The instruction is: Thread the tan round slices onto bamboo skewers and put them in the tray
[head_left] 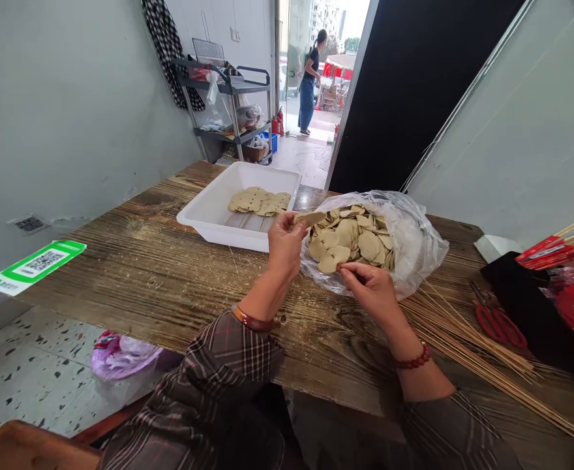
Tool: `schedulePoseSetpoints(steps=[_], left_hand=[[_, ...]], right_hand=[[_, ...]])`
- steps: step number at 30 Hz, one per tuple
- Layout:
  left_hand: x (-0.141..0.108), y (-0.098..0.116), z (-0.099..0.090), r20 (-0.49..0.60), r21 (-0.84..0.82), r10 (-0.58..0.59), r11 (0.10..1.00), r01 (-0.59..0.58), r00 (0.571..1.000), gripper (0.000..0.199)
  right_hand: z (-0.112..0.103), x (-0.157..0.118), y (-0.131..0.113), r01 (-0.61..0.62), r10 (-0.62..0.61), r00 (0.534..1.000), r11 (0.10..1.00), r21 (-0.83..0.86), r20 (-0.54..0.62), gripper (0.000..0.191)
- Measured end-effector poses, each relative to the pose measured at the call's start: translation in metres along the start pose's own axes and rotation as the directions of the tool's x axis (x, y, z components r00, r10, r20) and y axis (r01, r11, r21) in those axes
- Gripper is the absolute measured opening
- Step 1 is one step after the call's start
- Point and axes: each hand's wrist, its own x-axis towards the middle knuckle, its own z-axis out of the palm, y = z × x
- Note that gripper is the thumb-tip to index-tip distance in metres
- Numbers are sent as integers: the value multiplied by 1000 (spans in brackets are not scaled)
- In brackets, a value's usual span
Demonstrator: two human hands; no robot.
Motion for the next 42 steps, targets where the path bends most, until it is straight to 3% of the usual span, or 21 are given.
schedulePoseSetpoints(steps=[11,16,25,42], left_hand=[[-2,-3,1,45,-5,-10,1000,10,999,20],[-5,-1,3,73,-65,-83,994,88,994,20],[2,2,-1,-23,-102,-184,978,181,983,16],[1,6,-3,52,-222,-227,947,233,972,26]], right_hand=[[1,1,-6,-3,3,1000,1000,13,-18,26],[2,1,-5,12,-12,1000,1000,7,-29,28],[0,-1,2,59,-59,997,998,-1,-45,23],[-1,-2,7,129,-132,990,990,-50,-53,21]])
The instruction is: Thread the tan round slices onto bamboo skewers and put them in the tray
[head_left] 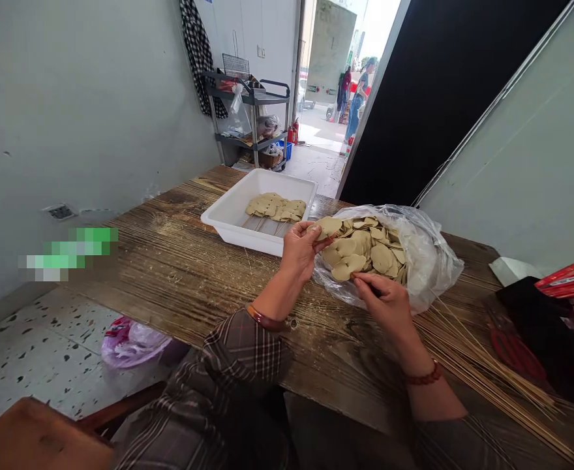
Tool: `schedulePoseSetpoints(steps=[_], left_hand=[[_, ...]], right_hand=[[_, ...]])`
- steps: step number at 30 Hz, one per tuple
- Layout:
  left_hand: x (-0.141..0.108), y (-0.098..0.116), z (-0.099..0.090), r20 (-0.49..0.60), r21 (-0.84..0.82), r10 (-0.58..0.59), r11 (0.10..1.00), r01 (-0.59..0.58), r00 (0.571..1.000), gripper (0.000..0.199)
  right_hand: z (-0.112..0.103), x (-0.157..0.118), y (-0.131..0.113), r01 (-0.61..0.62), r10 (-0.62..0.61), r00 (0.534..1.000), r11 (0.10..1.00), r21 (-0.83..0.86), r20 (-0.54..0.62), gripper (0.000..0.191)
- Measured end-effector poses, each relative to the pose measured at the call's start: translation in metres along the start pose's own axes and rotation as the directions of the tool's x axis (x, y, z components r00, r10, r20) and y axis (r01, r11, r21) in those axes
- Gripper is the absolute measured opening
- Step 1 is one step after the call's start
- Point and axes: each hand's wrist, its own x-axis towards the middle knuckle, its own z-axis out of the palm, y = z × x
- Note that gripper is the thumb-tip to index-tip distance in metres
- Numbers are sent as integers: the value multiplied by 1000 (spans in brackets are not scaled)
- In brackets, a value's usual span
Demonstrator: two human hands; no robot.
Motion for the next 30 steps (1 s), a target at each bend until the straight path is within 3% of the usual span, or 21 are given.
schedulePoseSetpoints(steps=[11,22,30], left_hand=[[-1,0,0,17,-2,-41,999,41,999,26],[-1,-4,1,11,-7,-73,997,73,997,26],[-6,-5,5,18,85,21,996,-22,1000,27]], right_hand=[[-3,2,4,45,-45,999,999,19,24,20],[-2,1,6,-10,8,999,998,58,36,22],[0,1,2,-73,73,997,995,75,7,25]])
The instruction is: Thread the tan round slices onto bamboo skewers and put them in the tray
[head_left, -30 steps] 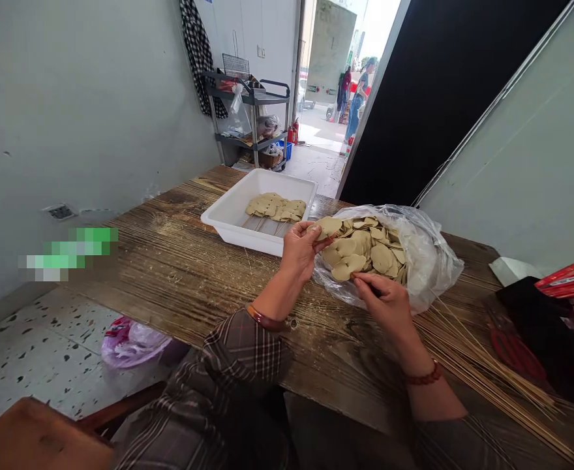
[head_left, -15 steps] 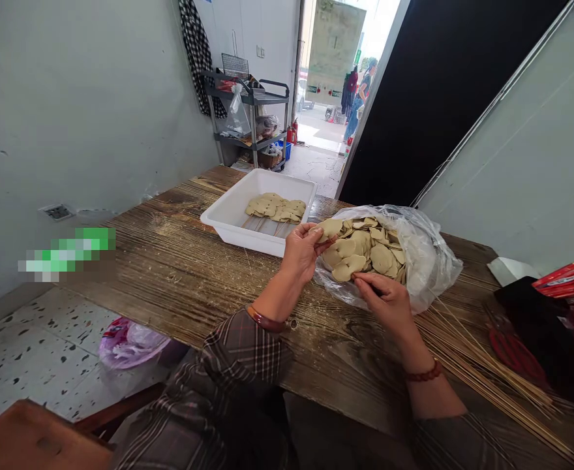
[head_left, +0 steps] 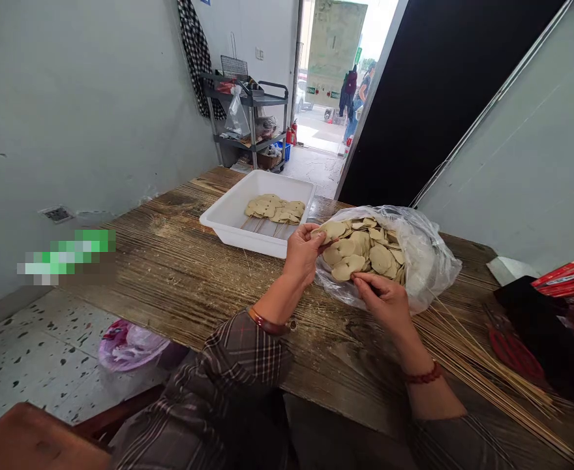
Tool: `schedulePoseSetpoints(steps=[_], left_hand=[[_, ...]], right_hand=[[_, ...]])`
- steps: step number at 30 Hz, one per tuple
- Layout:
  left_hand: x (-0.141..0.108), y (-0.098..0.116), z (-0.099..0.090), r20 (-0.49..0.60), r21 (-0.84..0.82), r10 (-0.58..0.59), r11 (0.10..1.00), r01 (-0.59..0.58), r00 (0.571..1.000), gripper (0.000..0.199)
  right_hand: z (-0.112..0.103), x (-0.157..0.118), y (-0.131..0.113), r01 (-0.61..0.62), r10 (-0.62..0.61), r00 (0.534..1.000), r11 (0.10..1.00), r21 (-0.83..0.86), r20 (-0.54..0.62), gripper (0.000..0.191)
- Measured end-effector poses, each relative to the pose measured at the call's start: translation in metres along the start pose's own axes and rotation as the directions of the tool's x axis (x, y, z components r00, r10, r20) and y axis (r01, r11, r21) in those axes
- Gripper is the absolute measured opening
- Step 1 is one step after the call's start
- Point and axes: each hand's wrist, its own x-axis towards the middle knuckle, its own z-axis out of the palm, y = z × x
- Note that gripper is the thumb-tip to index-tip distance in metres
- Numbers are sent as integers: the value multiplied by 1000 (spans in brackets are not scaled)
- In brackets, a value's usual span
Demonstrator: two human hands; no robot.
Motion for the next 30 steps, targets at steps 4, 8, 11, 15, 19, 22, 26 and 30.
schedulePoseSetpoints(steps=[4,8,11,15,19,22,26,30], left_hand=[[2,-2,-1,-2,64,52,997,-52,999,25],[5,-5,-4,34,139,109,984,-112,993,23],[6,-6,-5,50,196,123,972,-131,991,21],[5,-7,-5,75,248,115,960,-130,991,19],[3,-8,-5,129,261,72,960,-104,989,19],[3,-8,-6,110,203,1,979,-24,994,27],[4,-7,-7,137,55,-120,992,114,983,34],[1,-6,-5,268,-32,-206,974,223,941,38]], right_hand=[[0,0,-2,-48,48,999,999,25,16,26],[1,0,-2,-68,67,998,997,48,13,26],[1,0,-1,-78,77,997,995,66,14,27],[2,1,-1,-120,119,993,987,107,20,28],[4,1,0,-193,193,981,962,192,14,31],[5,1,0,-240,239,970,939,247,33,34],[4,0,-2,-236,233,972,937,257,42,33],[6,0,-5,-226,222,974,943,245,46,33]])
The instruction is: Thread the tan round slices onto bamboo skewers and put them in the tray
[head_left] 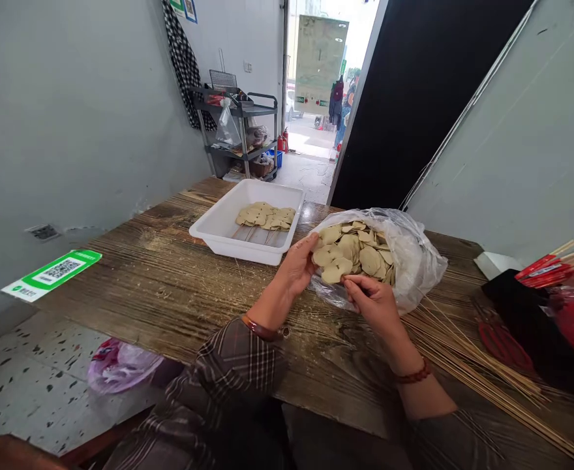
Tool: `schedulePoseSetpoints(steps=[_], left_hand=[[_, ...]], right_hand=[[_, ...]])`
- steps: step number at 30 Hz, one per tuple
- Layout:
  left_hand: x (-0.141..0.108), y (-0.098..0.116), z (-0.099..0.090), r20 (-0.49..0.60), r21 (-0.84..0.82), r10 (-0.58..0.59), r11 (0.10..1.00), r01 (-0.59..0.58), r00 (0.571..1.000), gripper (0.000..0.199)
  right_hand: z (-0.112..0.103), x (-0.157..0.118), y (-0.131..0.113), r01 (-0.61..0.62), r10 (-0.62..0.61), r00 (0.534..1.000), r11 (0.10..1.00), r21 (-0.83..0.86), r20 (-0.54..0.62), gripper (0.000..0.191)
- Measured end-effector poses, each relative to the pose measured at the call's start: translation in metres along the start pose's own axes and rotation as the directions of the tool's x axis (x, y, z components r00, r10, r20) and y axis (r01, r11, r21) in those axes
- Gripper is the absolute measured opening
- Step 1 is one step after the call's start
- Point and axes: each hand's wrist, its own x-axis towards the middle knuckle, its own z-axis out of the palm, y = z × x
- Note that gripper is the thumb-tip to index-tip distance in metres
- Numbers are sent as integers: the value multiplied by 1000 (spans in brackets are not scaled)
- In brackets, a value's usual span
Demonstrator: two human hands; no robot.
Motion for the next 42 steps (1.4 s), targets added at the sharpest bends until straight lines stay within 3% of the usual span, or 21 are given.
schedulePoseSetpoints(steps=[3,8,13,17,27,35,42], left_hand=[[-2,0,1,21,-25,-19,1000,19,1000,42],[0,1,0,-103,19,53,998,-52,993,41],[1,0,-1,-158,115,88,991,-70,983,41],[2,-1,-2,-183,122,73,991,-51,980,42],[3,-1,-1,-170,30,2,1000,3,985,34],[3,-1,-3,-110,36,16,999,-12,994,35],[3,0,-3,-72,34,7,999,-5,997,35]], right_hand=[[3,0,1,6,-5,1000,1000,-16,9,33],[4,1,4,142,-143,990,980,-141,6,27],[4,0,5,354,-363,931,877,-325,36,21],[4,-1,6,400,-408,910,816,-417,74,23],[2,-4,6,432,-431,892,732,-527,133,25],[2,-2,5,358,-361,930,848,-392,67,23],[0,1,7,183,-184,983,945,-270,22,26]])
